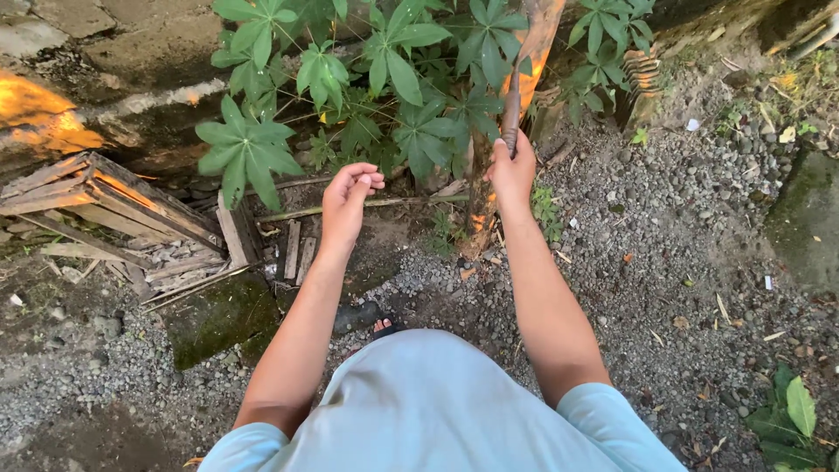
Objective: Using a sickle to prune or trim leaves and branches from a bush.
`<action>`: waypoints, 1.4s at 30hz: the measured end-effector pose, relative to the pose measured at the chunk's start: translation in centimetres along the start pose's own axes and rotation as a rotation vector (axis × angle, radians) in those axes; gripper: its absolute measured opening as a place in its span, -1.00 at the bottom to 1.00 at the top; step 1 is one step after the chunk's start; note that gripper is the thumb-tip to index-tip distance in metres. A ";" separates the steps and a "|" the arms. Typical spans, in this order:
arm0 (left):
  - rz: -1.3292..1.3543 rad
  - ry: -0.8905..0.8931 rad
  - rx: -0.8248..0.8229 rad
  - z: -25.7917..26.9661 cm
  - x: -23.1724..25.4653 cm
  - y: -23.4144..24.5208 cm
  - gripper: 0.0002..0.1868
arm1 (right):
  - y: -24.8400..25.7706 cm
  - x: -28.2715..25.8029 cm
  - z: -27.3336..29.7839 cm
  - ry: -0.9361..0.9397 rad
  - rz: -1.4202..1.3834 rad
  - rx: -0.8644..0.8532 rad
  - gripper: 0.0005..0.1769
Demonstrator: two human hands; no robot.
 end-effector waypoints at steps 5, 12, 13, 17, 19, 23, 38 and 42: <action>0.000 0.001 -0.010 -0.1 -0.2 -0.2 -0.78 | -0.2 -0.2 0.1 0.002 0.001 -0.001 -0.59; -0.021 -0.013 -0.013 -0.8 0.6 -0.3 -0.78 | -0.4 -0.8 0.7 0.003 0.045 -0.010 -0.53; -0.021 -0.014 -0.012 -0.8 0.6 -0.4 -0.78 | -0.4 -0.7 0.6 0.004 0.045 -0.010 -0.53; 0.007 -0.013 -0.025 -0.9 0.3 -0.5 -0.78 | -0.5 -0.2 0.7 -0.014 0.027 -0.008 -0.53; 0.020 -0.011 -0.030 -1.0 0.2 -0.6 -0.78 | -0.6 -0.2 0.9 -0.013 0.028 -0.007 -0.51; 0.004 -0.012 -0.033 -1.0 0.3 -0.6 -0.78 | -0.9 0.3 1.1 -0.025 0.001 -0.033 -0.53; 0.001 -0.013 -0.036 -1.2 -0.3 -0.5 -0.78 | 0.5 1.1 2.1 -0.016 -0.071 -0.010 -0.59; -0.033 0.006 -0.031 -1.0 -0.2 -0.7 -0.79 | 0.2 -0.5 2.8 -0.030 -0.075 -0.027 -0.58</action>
Point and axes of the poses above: each hand's wrist, its own z-axis away from the middle knuckle, its own y-axis out of the back of the hand, x = y × z, the point moved 9 cm from there along -z, towards the middle knuckle, and after that the axes turned 2 degrees about x, right-handed, at the moved point
